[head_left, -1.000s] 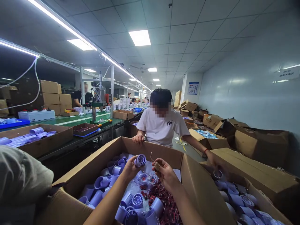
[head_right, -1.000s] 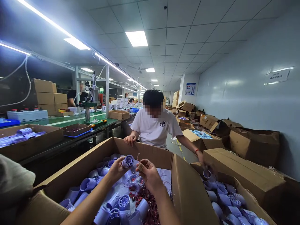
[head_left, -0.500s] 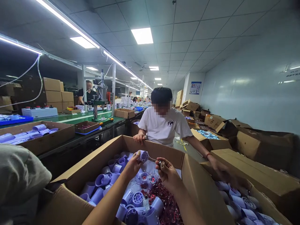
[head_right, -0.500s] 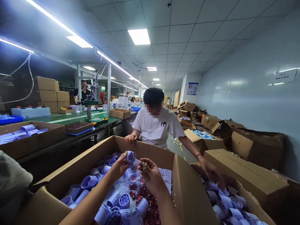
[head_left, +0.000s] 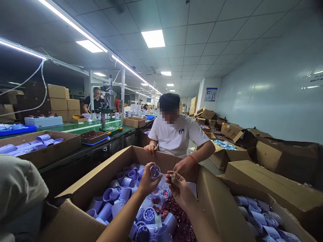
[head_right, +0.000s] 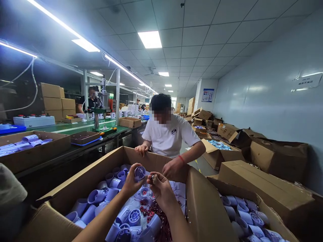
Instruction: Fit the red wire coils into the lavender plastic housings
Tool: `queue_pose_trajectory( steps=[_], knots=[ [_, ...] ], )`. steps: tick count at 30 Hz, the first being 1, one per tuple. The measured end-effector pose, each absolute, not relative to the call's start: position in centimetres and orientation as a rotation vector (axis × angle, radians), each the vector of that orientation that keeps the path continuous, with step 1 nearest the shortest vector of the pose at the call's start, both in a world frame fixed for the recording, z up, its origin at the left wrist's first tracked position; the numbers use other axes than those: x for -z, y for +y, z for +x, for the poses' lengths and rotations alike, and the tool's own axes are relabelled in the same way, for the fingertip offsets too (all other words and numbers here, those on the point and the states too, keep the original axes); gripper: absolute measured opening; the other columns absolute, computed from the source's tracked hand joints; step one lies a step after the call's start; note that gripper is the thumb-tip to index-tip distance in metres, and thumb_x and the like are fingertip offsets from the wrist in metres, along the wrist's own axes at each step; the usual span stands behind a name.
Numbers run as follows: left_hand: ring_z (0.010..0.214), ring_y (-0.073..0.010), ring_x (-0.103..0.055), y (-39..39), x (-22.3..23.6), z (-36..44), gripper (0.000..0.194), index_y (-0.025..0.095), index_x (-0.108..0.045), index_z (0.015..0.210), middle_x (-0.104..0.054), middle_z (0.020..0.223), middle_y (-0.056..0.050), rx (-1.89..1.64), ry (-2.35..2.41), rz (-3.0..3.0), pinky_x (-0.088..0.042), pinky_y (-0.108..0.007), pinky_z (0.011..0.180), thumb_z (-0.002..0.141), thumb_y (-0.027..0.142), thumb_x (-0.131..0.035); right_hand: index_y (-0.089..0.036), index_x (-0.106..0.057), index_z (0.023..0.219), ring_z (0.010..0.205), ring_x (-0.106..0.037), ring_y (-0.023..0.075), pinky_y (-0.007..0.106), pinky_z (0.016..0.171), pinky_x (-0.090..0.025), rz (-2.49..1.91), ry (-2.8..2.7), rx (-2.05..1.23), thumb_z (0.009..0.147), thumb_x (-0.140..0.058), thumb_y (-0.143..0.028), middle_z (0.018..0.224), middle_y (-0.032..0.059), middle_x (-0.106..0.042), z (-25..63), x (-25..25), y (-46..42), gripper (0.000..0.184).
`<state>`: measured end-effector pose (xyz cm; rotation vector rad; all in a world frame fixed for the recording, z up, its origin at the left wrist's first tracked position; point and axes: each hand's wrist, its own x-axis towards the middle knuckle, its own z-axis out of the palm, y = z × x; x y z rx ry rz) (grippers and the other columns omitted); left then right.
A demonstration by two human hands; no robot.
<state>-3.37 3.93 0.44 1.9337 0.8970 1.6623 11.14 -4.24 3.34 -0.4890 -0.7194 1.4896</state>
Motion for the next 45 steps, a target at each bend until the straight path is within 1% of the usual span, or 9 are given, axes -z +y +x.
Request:
queue_pose_trajectory(
  steps=[4, 8, 13, 20, 25, 28, 30, 39, 45],
  knots=[
    [0.102, -0.0248, -0.052, 4.2, -0.4, -3.7, 0.049, 0.020, -0.050, 0.106, -0.055, 0.105, -0.008, -1.820, 0.836, 2.100, -0.041, -0.042, 0.092, 0.059, 0.010, -0.058, -0.016, -0.071, 0.079, 0.066, -0.067, 0.0109, 0.014, 0.055, -0.053, -0.489, -0.669, -1.489, 0.047, -0.089, -0.025, 0.075, 0.0025, -0.072, 11.3, -3.3, -4.1, 0.038],
    [0.101, -0.0246, -0.053, 4.3, -0.4, -3.5, 0.038, 0.021, -0.050, 0.098, -0.056, 0.106, -0.008, -1.851, 0.816, 2.089, -0.043, -0.041, 0.090, 0.064, 0.019, -0.067, -0.016, -0.071, 0.079, 0.065, -0.067, 0.0101, 0.013, 0.054, -0.052, -0.487, -0.673, -1.506, 0.048, -0.088, -0.026, 0.075, 0.0026, -0.072, 11.2, -3.4, -4.2, 0.037],
    [0.116, -0.0275, -0.050, 4.2, -0.2, -3.0, 0.043, 0.022, -0.049, 0.100, -0.059, 0.107, -0.008, -1.776, 0.746, 2.016, -0.040, -0.042, 0.095, 0.064, 0.026, -0.072, -0.015, -0.070, 0.081, 0.067, -0.068, 0.0114, 0.015, 0.057, -0.054, -0.489, -0.714, -1.512, 0.054, -0.086, -0.025, 0.077, 0.0037, -0.072, 11.0, -3.3, -4.2, 0.033],
    [0.097, -0.0223, -0.058, 3.6, -0.2, -2.7, 0.041, 0.023, -0.044, 0.089, -0.059, 0.104, -0.007, -1.748, 0.729, 1.943, -0.045, -0.036, 0.085, 0.061, 0.029, -0.074, -0.016, -0.070, 0.081, 0.068, -0.067, 0.0121, 0.017, 0.057, -0.053, -0.533, -0.732, -1.482, 0.053, -0.086, -0.029, 0.077, 0.0041, -0.072, 10.9, -3.1, -4.1, 0.035],
    [0.100, -0.0224, -0.055, 3.6, 0.0, -2.7, 0.042, 0.022, -0.044, 0.102, -0.054, 0.108, -0.009, -1.733, 0.727, 2.078, -0.045, -0.037, 0.085, 0.067, 0.023, -0.066, -0.017, -0.070, 0.078, 0.067, -0.065, 0.0117, 0.019, 0.059, -0.051, -0.589, -0.721, -1.410, 0.046, -0.089, -0.033, 0.076, 0.0026, -0.071, 10.5, -3.0, -3.7, 0.040],
    [0.104, -0.0243, -0.052, 3.6, 0.0, -2.9, 0.049, 0.021, -0.044, 0.112, -0.053, 0.110, -0.010, -1.717, 0.732, 2.200, -0.043, -0.040, 0.090, 0.066, 0.016, -0.062, -0.018, -0.070, 0.079, 0.056, -0.057, 0.0083, 0.018, 0.051, -0.045, -0.660, -0.850, -1.220, 0.046, -0.087, -0.037, 0.066, -0.0015, -0.067, 10.1, -2.6, -3.3, 0.041],
    [0.106, -0.0253, -0.051, 3.6, 0.0, -2.9, 0.051, 0.020, -0.048, 0.112, -0.054, 0.111, -0.010, -1.692, 0.755, 2.266, -0.042, -0.042, 0.092, 0.063, 0.012, -0.059, -0.018, -0.070, 0.081, 0.054, -0.053, 0.0091, 0.020, 0.050, -0.043, -0.753, -1.007, -1.037, 0.055, -0.083, -0.040, 0.063, -0.0018, -0.065, 10.0, -2.4, -3.2, 0.036],
    [0.097, -0.0236, -0.054, 3.1, -0.4, -2.8, 0.039, 0.021, -0.052, 0.104, -0.058, 0.103, -0.007, -1.739, 0.868, 2.414, -0.043, -0.040, 0.088, 0.065, 0.016, -0.059, -0.020, -0.066, 0.091, 0.076, -0.064, 0.0200, 0.031, 0.071, -0.050, -1.158, -1.422, -0.189, 0.079, -0.061, -0.034, 0.085, 0.0065, -0.070, 9.1, -2.4, -4.2, 0.019],
    [0.094, -0.0217, -0.054, 2.4, -0.8, -2.5, 0.036, 0.021, -0.050, 0.100, -0.059, 0.098, -0.006, -1.845, 0.762, 2.450, -0.046, -0.037, 0.083, 0.065, 0.011, -0.054, -0.022, -0.065, 0.099, 0.085, -0.060, 0.0203, 0.034, 0.079, -0.050, -1.167, -1.544, 0.208, 0.089, -0.047, -0.028, 0.091, 0.0072, -0.062, 8.4, -1.8, -4.2, 0.022]
  ],
)
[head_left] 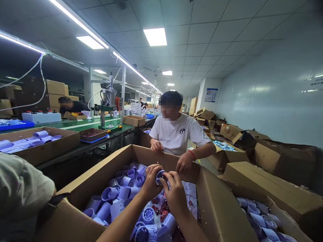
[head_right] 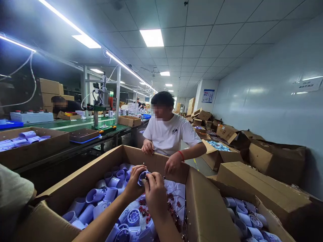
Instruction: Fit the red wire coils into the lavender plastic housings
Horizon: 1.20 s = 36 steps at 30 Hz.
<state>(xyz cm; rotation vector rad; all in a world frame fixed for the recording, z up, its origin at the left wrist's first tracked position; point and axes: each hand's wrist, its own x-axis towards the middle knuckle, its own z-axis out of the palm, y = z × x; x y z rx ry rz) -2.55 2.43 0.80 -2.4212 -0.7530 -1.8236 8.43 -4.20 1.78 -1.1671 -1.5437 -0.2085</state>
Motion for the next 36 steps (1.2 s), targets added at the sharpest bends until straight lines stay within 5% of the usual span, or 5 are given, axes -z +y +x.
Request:
queue_pose_trajectory(
  steps=[14, 25, 31, 36],
  knots=[
    [0.096, -0.0208, -0.056, 2.1, -0.7, -1.9, 0.036, 0.021, -0.049, 0.092, -0.060, 0.099, -0.006, 1.996, -0.666, -2.680, -0.047, -0.038, 0.089, 0.059, 0.007, -0.054, -0.022, -0.068, 0.083, 0.074, -0.054, 0.0159, 0.028, 0.069, -0.046, -1.312, -1.571, 0.155, 0.080, -0.057, -0.014, 0.079, 0.0013, -0.050, 8.4, -2.1, -4.7, 0.015],
    [0.087, -0.0191, -0.055, 1.1, -1.6, -1.9, 0.033, 0.021, -0.050, 0.086, -0.060, 0.090, -0.004, 1.940, -0.664, -2.743, -0.048, -0.033, 0.080, 0.057, 0.006, -0.054, -0.021, -0.062, 0.092, 0.079, -0.061, 0.0190, 0.029, 0.073, -0.045, -1.286, -1.242, -0.274, 0.067, -0.058, -0.014, 0.087, 0.0029, -0.068, 8.0, -2.7, -4.5, 0.027],
    [0.090, -0.0203, -0.054, 0.8, -1.5, -2.1, 0.032, 0.021, -0.050, 0.093, -0.058, 0.094, -0.006, 1.783, -0.598, -2.914, -0.049, -0.034, 0.079, 0.064, 0.010, -0.057, -0.020, -0.060, 0.070, 0.063, -0.060, 0.0170, 0.024, 0.059, -0.041, -1.443, -1.212, -0.406, 0.061, -0.059, -0.017, 0.069, 0.0002, -0.067, 8.6, -3.3, -4.7, 0.010],
    [0.091, -0.0210, -0.054, 0.9, -1.2, -2.2, 0.031, 0.021, -0.050, 0.093, -0.059, 0.094, -0.006, 1.638, -0.587, -2.997, -0.049, -0.035, 0.078, 0.066, 0.017, -0.065, -0.020, -0.059, 0.061, 0.058, -0.056, 0.0142, 0.021, 0.055, -0.035, -1.579, -1.245, -0.368, 0.057, -0.055, -0.008, 0.062, -0.0014, -0.065, 9.2, -3.9, -4.9, 0.013]
  ],
)
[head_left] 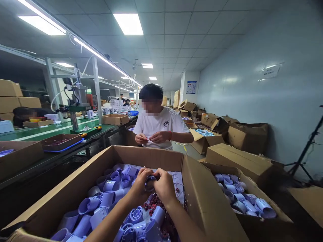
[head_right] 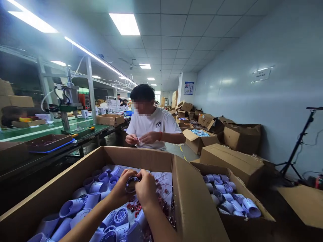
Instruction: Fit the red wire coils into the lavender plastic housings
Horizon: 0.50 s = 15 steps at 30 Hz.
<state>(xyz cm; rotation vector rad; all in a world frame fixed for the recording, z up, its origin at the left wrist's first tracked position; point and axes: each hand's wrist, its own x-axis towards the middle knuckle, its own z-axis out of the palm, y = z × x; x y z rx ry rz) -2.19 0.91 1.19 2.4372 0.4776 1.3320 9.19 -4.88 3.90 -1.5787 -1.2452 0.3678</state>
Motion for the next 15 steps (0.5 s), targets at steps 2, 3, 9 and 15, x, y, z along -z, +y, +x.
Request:
queue_pose_trajectory(
  steps=[2, 3, 9, 15],
  knots=[
    [0.091, -0.0214, -0.055, 1.06, -1.13, -2.22, 0.032, 0.022, -0.051, 0.093, -0.060, 0.094, -0.006, -1.304, 0.472, 2.466, -0.049, -0.035, 0.078, 0.066, 0.019, -0.067, -0.019, -0.058, 0.060, 0.057, -0.055, 0.0133, 0.021, 0.054, -0.034, -1.603, -1.246, -0.381, 0.056, -0.055, -0.006, 0.061, -0.0017, -0.064, 9.25, -4.01, -4.88, 0.014],
    [0.091, -0.0215, -0.055, 1.14, -1.11, -2.23, 0.032, 0.022, -0.051, 0.093, -0.060, 0.094, -0.006, -1.299, 0.465, 2.486, -0.049, -0.035, 0.078, 0.066, 0.019, -0.066, -0.019, -0.058, 0.059, 0.057, -0.055, 0.0131, 0.021, 0.054, -0.034, -1.608, -1.238, -0.395, 0.055, -0.055, -0.006, 0.061, -0.0018, -0.064, 9.25, -4.05, -4.88, 0.014],
    [0.088, -0.0217, -0.057, 1.38, -1.24, -2.24, 0.033, 0.023, -0.051, 0.093, -0.063, 0.092, -0.005, -1.338, 0.433, 2.594, -0.050, -0.034, 0.075, 0.064, 0.014, -0.063, -0.018, -0.058, 0.059, 0.058, -0.057, 0.0137, 0.020, 0.051, -0.032, -1.612, -1.178, -0.412, 0.058, -0.053, -0.003, 0.061, -0.0009, -0.065, 9.08, -4.29, -4.80, 0.016],
    [0.087, -0.0215, -0.058, 1.47, -1.09, -2.32, 0.030, 0.024, -0.052, 0.089, -0.065, 0.091, -0.005, -1.379, 0.441, 2.596, -0.051, -0.032, 0.072, 0.063, 0.015, -0.064, -0.019, -0.058, 0.062, 0.061, -0.059, 0.0146, 0.021, 0.052, -0.030, -1.673, -1.226, -0.329, 0.060, -0.053, 0.001, 0.064, 0.0008, -0.067, 8.67, -3.90, -4.68, 0.021]
  ],
)
